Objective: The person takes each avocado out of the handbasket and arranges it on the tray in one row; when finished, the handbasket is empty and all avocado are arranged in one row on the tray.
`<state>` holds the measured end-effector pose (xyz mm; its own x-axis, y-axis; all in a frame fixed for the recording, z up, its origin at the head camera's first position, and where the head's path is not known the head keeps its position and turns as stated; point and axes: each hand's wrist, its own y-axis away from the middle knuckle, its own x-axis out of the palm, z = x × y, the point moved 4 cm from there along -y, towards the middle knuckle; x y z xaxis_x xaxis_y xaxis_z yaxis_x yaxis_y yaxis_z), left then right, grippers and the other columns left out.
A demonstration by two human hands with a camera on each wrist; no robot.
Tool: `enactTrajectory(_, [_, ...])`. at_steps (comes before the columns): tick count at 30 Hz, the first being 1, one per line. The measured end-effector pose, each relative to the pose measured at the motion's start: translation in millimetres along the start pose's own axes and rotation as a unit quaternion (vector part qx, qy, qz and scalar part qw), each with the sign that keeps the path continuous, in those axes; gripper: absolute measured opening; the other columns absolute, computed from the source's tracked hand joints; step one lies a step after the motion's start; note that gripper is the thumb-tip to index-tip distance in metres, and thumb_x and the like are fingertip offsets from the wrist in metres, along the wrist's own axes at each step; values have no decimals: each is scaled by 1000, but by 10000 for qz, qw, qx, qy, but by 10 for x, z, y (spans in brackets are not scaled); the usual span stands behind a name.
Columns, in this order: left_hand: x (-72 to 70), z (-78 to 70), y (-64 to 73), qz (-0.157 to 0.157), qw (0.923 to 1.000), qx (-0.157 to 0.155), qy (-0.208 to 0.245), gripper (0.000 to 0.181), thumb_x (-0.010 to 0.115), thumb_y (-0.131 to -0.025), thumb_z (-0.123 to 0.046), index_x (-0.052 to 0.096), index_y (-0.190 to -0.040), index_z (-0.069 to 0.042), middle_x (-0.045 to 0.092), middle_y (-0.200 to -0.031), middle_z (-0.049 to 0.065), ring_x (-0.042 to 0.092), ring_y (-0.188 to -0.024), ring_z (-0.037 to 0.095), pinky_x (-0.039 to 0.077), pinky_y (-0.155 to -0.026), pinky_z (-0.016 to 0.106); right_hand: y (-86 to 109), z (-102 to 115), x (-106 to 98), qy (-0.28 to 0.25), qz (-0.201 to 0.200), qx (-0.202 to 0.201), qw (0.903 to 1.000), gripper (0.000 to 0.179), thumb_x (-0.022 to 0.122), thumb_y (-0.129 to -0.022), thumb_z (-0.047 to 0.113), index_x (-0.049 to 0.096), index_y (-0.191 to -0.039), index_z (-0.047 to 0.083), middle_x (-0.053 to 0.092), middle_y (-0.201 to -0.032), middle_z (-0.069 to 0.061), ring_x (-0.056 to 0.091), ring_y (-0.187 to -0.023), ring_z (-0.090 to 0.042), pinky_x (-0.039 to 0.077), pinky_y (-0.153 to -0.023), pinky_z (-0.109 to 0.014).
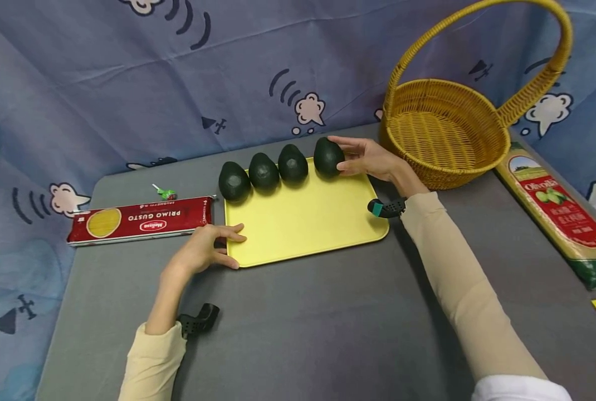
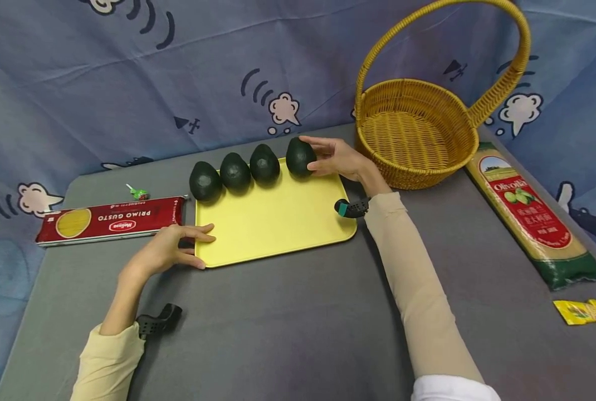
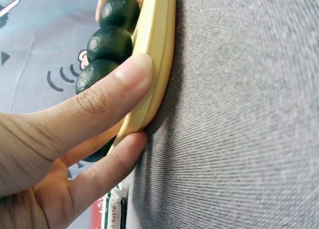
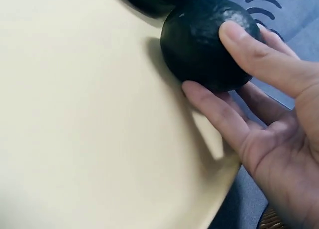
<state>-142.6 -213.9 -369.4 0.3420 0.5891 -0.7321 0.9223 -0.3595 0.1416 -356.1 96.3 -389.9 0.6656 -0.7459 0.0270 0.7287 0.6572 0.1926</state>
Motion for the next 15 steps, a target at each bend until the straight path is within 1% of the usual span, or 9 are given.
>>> enactTrajectory(3, [3,-5,-6,-30,10000,38,-4,51,85,-68,-7,68,-115,5,54,-133,20,46,-127,37,46,-92,45,-29,-4,-18,18,-53,85,9999,72,59,-88,-12,36,-150,17,34,-148,-15,53,-117,-24,52,-88,-39])
enactTrajectory(5, [1,-3,-4,-47,10000,20,9,51,85,-68,-7,68,-115,5,55,-132,19,46,-128,37,46,-93,46,-45,-5,-10,34,-10,125,9999,72,59,-88,-11,35,-150,17,33,-149,-15,51,-120,-26,52,-89,-40])
enactTrajectory(11, [-11,-7,12,-78,9999,67,-7,51,85,-67,-7,68,-114,5,55,-131,20,47,-127,37,45,-93,47,-94,17,63,79,227,118,9996,71,59,-90,-9,33,-151,18,25,-155,-11,44,-128,-32,49,-92,-42])
enactTrajectory(15, [-21,-7,9,-84,9999,78,-29,51,85,-67,-7,68,-114,5,55,-132,20,47,-126,37,46,-93,47,-105,26,83,84,244,138,9996,71,58,-90,-9,32,-151,17,21,-156,-10,40,-131,-34,49,-93,-43])
